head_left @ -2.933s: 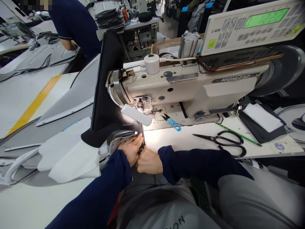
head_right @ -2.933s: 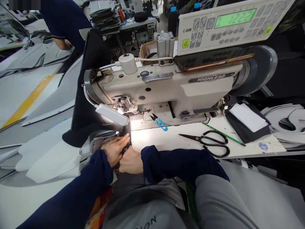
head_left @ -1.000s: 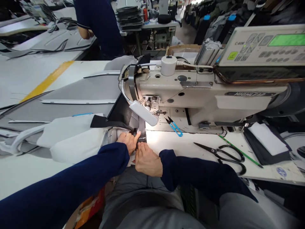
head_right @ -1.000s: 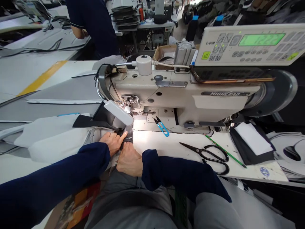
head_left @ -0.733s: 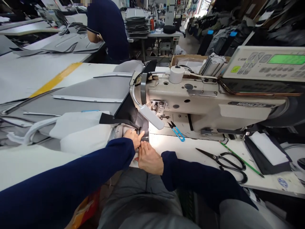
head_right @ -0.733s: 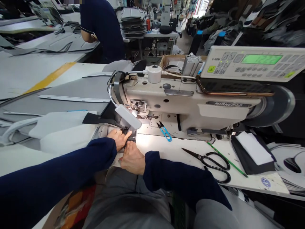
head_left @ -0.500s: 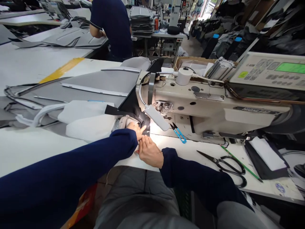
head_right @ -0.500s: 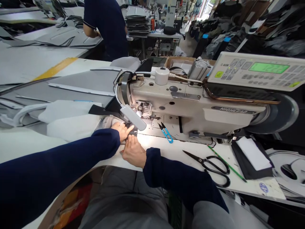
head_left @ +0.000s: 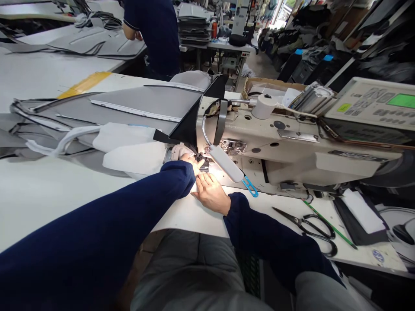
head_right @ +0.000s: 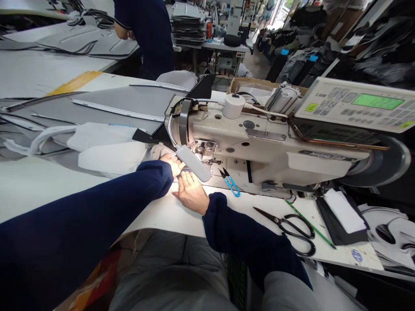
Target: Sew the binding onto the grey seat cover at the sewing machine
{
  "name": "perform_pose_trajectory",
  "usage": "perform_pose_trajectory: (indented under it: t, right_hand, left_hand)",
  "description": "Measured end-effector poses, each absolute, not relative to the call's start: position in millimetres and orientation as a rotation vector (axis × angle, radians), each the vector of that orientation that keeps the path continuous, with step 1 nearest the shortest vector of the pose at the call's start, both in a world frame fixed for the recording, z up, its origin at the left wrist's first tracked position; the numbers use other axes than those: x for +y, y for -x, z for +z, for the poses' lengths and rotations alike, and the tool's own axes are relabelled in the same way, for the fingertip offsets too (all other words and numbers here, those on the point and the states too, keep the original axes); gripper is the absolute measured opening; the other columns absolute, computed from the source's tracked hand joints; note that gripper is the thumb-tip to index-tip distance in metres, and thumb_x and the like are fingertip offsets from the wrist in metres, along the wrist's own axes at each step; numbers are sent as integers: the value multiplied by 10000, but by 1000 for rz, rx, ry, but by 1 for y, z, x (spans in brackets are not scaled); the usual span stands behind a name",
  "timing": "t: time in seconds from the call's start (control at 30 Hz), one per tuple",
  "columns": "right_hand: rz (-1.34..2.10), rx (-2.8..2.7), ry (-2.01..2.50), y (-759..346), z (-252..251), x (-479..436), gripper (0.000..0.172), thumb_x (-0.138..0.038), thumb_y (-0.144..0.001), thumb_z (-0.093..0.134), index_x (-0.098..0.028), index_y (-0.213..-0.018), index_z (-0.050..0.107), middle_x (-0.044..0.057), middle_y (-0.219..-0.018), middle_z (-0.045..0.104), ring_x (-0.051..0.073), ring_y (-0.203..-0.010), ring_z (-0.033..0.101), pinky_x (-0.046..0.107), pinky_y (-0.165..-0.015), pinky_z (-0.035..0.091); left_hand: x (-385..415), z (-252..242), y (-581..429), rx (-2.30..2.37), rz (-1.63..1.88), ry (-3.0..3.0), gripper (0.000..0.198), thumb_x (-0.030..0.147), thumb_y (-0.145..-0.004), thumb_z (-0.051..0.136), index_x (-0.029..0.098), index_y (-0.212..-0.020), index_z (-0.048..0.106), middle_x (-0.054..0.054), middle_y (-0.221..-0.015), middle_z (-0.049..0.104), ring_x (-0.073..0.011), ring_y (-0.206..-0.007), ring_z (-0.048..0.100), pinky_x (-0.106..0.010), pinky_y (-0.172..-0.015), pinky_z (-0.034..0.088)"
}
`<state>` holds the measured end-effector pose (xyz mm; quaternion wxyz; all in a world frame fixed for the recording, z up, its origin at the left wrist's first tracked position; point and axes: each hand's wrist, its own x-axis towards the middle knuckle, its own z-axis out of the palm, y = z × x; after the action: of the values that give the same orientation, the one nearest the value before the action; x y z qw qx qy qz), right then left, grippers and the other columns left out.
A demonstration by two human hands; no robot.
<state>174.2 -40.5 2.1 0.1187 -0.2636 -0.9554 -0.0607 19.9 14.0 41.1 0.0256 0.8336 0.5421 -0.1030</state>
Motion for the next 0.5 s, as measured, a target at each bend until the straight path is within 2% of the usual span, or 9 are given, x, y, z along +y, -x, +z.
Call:
perform_pose_trajectory:
  t: [0.1,0.17,0.27,0.4,0.5]
  right_hand:
    - [-84,-2769,823,-176,3,-42,536,-379,-992,566,94,-1238,506,312,-1326,381,387,-1286,299,518,-1072,300]
    - [-33,-2748,831,-177,4,-43,533,-375,-983,579,83,-1244,503,301,-1330,381,383,-1282,300,517,-1066,308]
    - [52,-2706,819,-178,6,-41,528,-355,-951,623,75,-1234,506,284,-1298,421,379,-1257,327,506,-1055,334]
    - [220,-2575,827,-176,6,-33,419,-286,-964,584,12,-1248,508,201,-1293,470,299,-1232,382,410,-1028,406]
    - [222,-2610,779,-172,4,-33,444,-284,-941,607,28,-1244,516,201,-1315,454,306,-1246,372,408,-1067,364]
  left_hand:
    - [13,52,-22,1584,-436,-2621,337,100,-902,388,24,-1166,584,-187,-961,652,-318,-1031,559,-505,-904,378]
    - [5,65,-19,1490,-466,-2654,375,111,-889,393,54,-1217,566,-192,-1045,636,-333,-1050,543,-497,-869,398]
    - [-15,90,0,1233,-295,-2811,382,146,-871,434,144,-1234,553,-119,-1203,582,-278,-1060,527,-415,-848,445]
    - [-33,121,40,1171,158,-3010,390,59,-864,345,108,-1189,554,-101,-1231,550,-227,-1096,486,-356,-955,405]
    - [-35,129,54,1277,54,-3067,401,62,-834,377,101,-1190,557,-103,-1255,540,-241,-1109,476,-383,-967,386]
